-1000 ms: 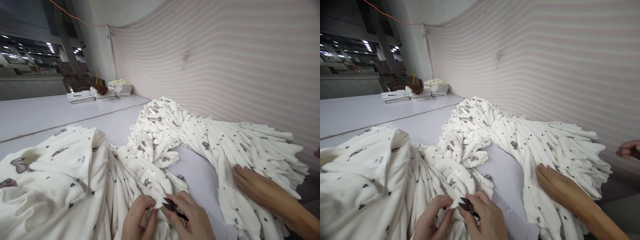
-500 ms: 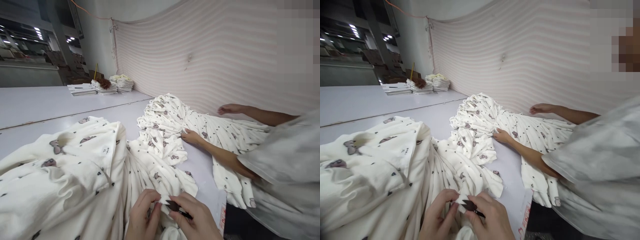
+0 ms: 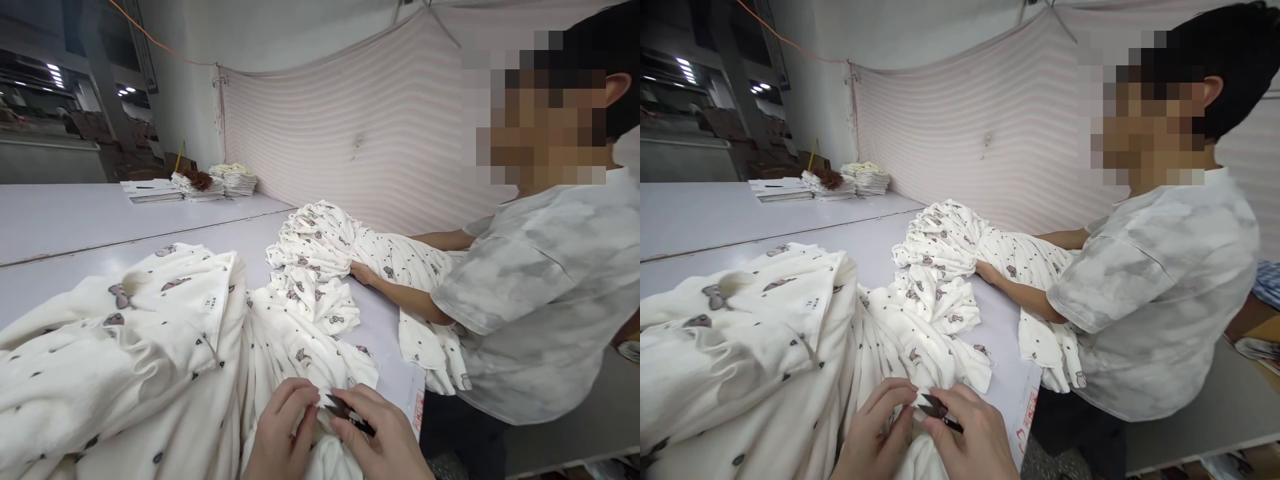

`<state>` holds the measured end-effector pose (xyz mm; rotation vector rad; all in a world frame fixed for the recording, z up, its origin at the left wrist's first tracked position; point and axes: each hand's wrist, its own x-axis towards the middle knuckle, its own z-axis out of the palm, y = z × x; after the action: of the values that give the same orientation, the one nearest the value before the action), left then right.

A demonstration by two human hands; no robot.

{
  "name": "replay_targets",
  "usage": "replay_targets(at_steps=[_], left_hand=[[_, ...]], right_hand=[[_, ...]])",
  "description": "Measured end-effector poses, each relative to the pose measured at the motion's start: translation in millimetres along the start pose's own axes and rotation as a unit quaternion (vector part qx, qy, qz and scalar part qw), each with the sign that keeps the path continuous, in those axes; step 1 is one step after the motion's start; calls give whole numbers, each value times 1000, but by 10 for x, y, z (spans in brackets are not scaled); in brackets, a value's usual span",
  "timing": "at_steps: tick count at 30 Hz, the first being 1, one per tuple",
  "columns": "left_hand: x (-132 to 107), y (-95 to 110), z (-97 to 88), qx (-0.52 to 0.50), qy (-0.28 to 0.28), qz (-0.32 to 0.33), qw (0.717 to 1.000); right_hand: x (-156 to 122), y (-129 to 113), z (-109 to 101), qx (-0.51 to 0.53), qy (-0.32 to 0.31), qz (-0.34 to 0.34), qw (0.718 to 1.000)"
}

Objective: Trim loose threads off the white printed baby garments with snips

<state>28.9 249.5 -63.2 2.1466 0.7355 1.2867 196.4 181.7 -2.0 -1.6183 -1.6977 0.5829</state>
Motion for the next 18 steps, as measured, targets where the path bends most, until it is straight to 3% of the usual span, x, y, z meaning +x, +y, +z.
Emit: replay_targets(at_steps=[7, 12, 14, 16, 18], left_hand=[[-14, -4, 11, 6, 10, -8, 1000], [11, 15, 14, -16, 14, 3, 1000], [34, 48, 12, -60, -10, -60, 996], [62, 85, 5, -103, -25, -154, 982], [90, 112, -12, -128, -18, -202, 971]], right_hand=[[-43, 84, 64, 9, 72, 35, 997], [10, 83, 205, 28, 88, -32, 995], [56, 62, 213, 74, 110, -23, 991], [69, 58, 204, 154, 155, 33, 975], [37, 80, 201, 216, 154, 85, 960]])
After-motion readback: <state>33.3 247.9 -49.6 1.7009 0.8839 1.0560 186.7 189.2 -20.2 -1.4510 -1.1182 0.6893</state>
